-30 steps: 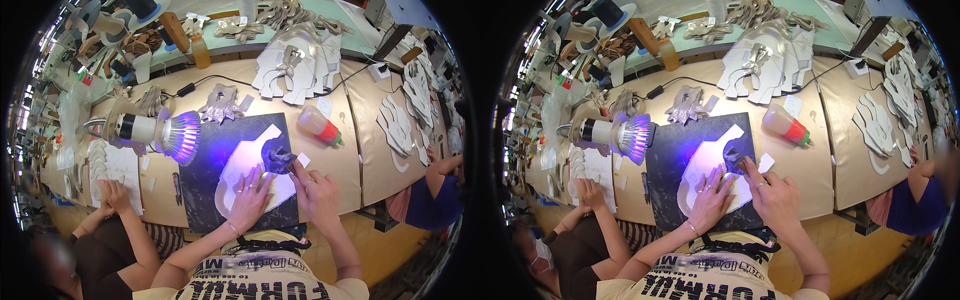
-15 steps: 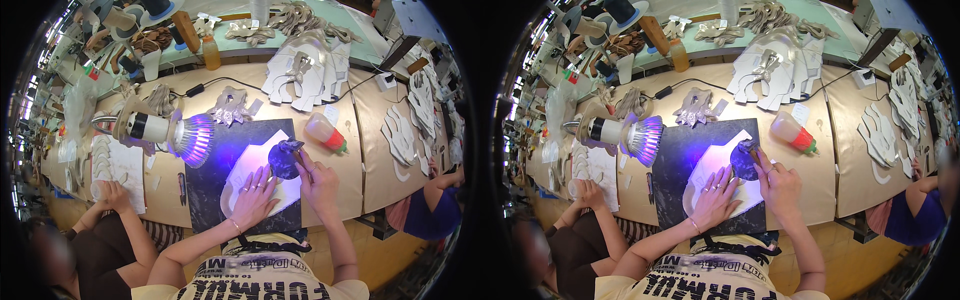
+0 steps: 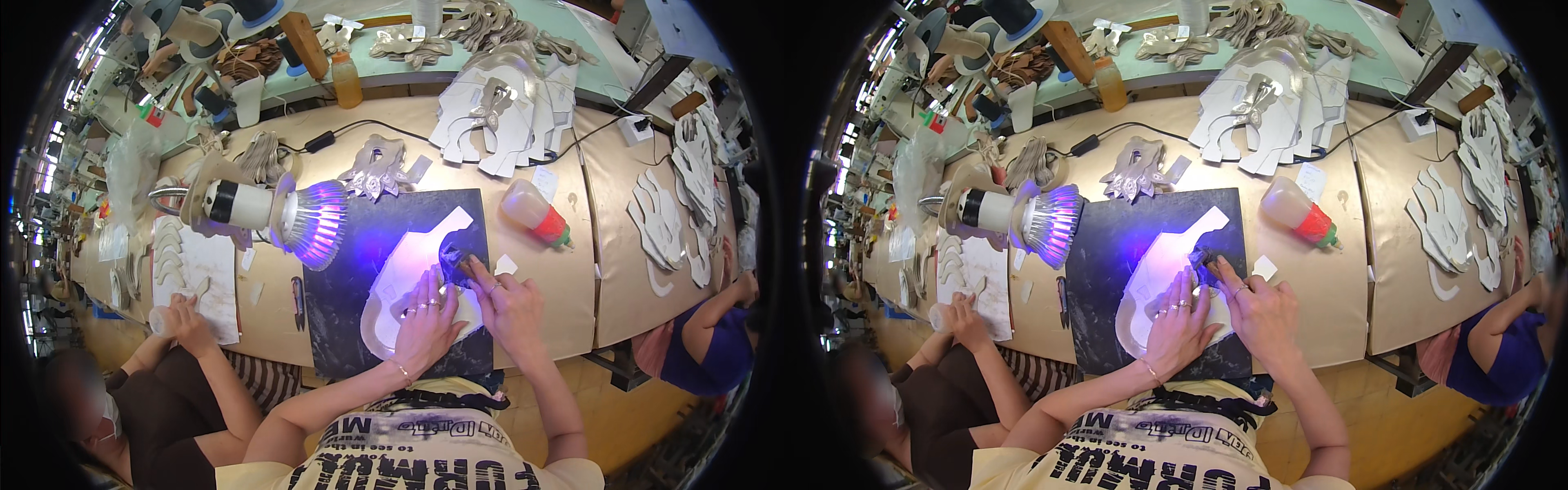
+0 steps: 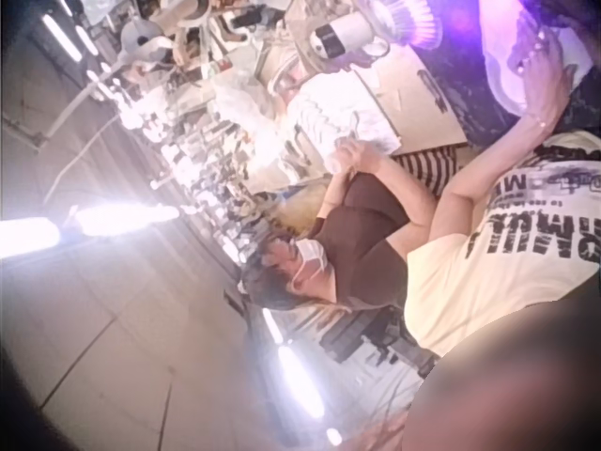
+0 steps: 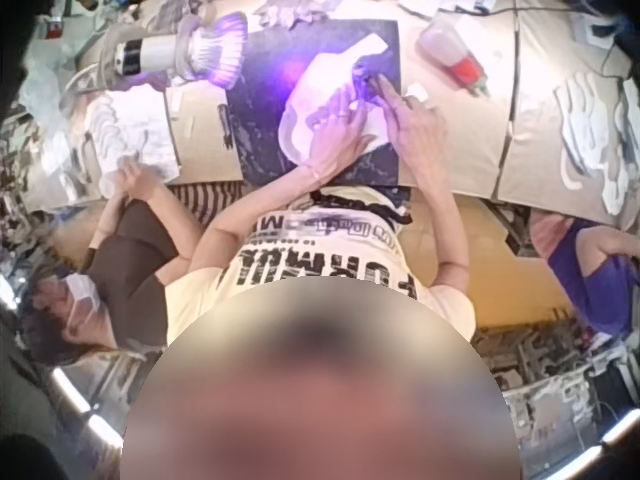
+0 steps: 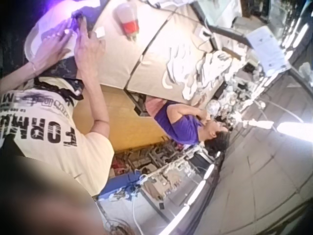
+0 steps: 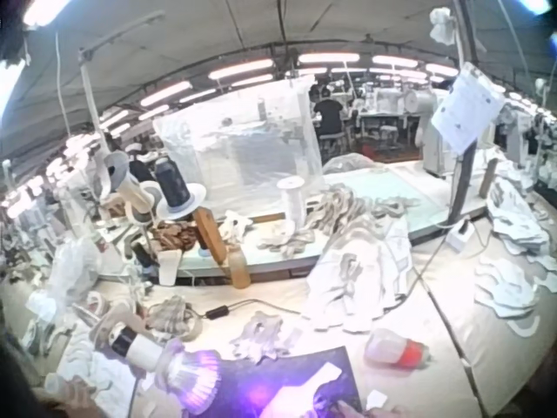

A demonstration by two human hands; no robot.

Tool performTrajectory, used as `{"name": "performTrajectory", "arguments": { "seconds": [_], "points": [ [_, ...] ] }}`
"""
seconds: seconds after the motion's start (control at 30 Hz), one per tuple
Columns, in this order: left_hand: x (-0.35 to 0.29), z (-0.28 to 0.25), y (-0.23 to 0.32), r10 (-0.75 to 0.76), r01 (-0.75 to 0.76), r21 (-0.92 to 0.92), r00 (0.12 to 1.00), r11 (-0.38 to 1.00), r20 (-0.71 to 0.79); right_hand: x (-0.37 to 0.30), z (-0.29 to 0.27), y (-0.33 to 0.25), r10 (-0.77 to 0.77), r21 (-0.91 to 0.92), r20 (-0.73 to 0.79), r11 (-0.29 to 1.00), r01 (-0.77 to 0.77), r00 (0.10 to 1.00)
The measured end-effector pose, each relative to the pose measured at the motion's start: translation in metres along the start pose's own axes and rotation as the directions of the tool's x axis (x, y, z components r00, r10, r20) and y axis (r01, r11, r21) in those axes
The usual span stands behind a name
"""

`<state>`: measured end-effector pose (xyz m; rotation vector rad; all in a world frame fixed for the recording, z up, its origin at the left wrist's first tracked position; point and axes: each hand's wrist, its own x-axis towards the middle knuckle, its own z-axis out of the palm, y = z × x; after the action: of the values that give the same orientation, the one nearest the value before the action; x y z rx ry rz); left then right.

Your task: The person applies glue to white cutout pieces and presses them onto a base under a UV lamp, then uses a small hammer to tap the pieces into place. The person repeats this process with multiple pieces, handling them one at a time.

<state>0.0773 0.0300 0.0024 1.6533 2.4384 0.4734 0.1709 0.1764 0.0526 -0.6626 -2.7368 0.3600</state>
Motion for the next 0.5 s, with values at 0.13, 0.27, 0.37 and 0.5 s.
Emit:
{"name": "performTrajectory", "arguments": {
  "seconds": [0.13,0.27,0.37,0.5],
  "points": [
    [0.001,0.003,0.004,-0.018,0.016,0.064,0.999,0.998,0.037,-0.005,0.002,-0.002,-0.05,0.05,-0.126,0.997,0.057,0.991],
    [0.002,0.002,0.01,-0.049,0.043,0.101,0.997,0.994,0.055,-0.001,0.005,-0.003,-0.031,-0.028,0.059,0.999,0.033,0.998],
    [0.003,-0.002,0.013,-0.072,0.062,0.116,0.994,0.991,0.087,0.002,0.005,-0.002,-0.031,0.041,0.015,0.999,0.03,0.999],
    [0.0,-0.006,0.006,-0.015,0.014,0.082,1.0,0.996,0.009,-0.003,0.008,-0.003,-0.012,0.055,-0.009,0.998,0.013,1.0]
  ]
}}
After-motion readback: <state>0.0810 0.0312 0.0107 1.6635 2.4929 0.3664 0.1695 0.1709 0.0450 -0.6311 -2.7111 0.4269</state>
